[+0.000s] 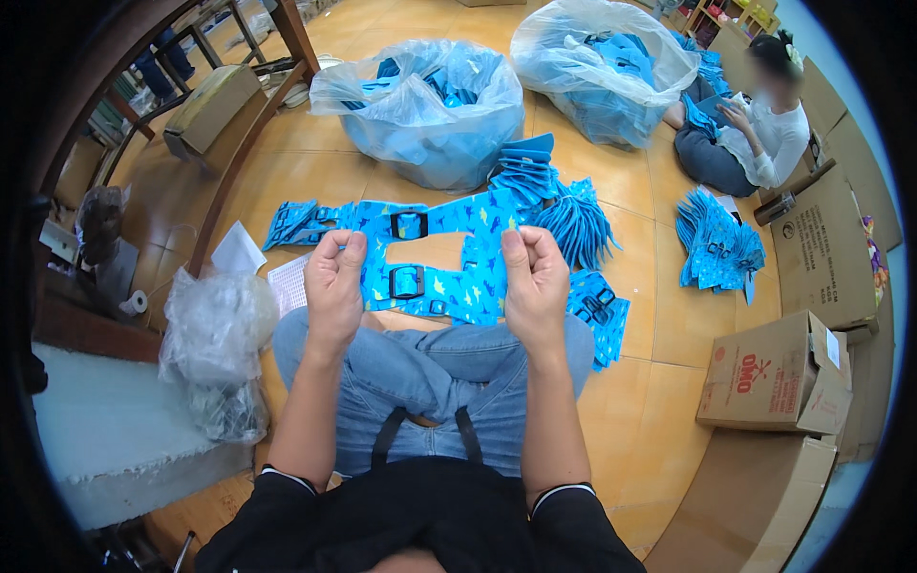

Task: The person sits on the floor and repeatedly picks up blue patterned face masks, folds them, and stacks them into bundles. The person then ties the bundles with rubber bands and places them into a plastic bag. Another person is visible in the background performing a similar task.

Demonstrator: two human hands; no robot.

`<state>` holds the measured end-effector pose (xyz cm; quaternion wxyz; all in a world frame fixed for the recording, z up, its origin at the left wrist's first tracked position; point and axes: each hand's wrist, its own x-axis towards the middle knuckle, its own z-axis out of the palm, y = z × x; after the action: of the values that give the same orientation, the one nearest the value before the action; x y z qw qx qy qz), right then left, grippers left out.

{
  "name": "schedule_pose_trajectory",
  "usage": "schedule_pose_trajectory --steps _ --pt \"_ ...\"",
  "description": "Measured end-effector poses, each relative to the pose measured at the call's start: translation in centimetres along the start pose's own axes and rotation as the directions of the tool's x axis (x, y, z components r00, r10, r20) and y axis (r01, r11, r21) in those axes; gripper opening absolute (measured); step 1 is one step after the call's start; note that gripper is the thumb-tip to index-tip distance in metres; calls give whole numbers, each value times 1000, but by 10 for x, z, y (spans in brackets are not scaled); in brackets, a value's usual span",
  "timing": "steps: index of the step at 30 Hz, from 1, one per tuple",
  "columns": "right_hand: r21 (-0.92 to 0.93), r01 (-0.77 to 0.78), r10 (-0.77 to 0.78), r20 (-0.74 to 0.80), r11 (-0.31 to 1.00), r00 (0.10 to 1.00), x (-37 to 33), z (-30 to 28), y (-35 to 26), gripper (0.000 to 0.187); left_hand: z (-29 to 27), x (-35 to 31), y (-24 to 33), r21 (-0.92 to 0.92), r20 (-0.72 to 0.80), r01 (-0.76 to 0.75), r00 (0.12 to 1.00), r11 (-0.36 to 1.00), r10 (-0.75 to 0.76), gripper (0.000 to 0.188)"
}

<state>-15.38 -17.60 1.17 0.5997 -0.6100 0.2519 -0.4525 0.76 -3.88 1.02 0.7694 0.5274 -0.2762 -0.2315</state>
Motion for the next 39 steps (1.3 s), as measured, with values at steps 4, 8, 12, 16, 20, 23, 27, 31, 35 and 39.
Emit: schedule_pose_trajectory --steps 4,8,12,16,20,23,27,31,35,39 --pt "14 -2 2 -30 1000 1000 -2 2 1 19 -4 -4 -2 -9 32 1 999 1000 -1 18" --pt "62 -63 63 1 996 998 -10 -6 -5 18 -6 -8 13 139 145 64 986 988 -84 19" --pt "-4 -127 125 174 992 977 -16 -13 -11 19 -8 -9 26 266 198 -88 980 960 34 22" --pt "-82 -287 297 347 954 890 -18 -14 -18 22 -6 -9 27 214 233 14 970 977 -65 24" --pt "-62 -398 393 351 915 850 -14 -12 -20 22 -3 -15 23 309 294 -20 953 951 -75 24" --pt "-24 -328 323 261 944 910 -18 -6 -15 22 1 -18 19 331 248 -53 968 942 -32 24" --pt "-188 35 -35 3 982 999 -30 3 -4 23 11 -19 9 149 74 54 995 987 -66 25" --pt "-443 270 -298 6 855 955 -27 4 -2 24 13 -17 4 -103 74 181 982 978 -174 26" --pt "-189 131 -139 -32 973 990 -25 6 -11 23 14 -17 3 98 57 38 997 994 -44 25" --pt "238 -168 165 36 957 986 -32 6 -20 23 13 -19 3 285 4 -70 997 956 72 23"
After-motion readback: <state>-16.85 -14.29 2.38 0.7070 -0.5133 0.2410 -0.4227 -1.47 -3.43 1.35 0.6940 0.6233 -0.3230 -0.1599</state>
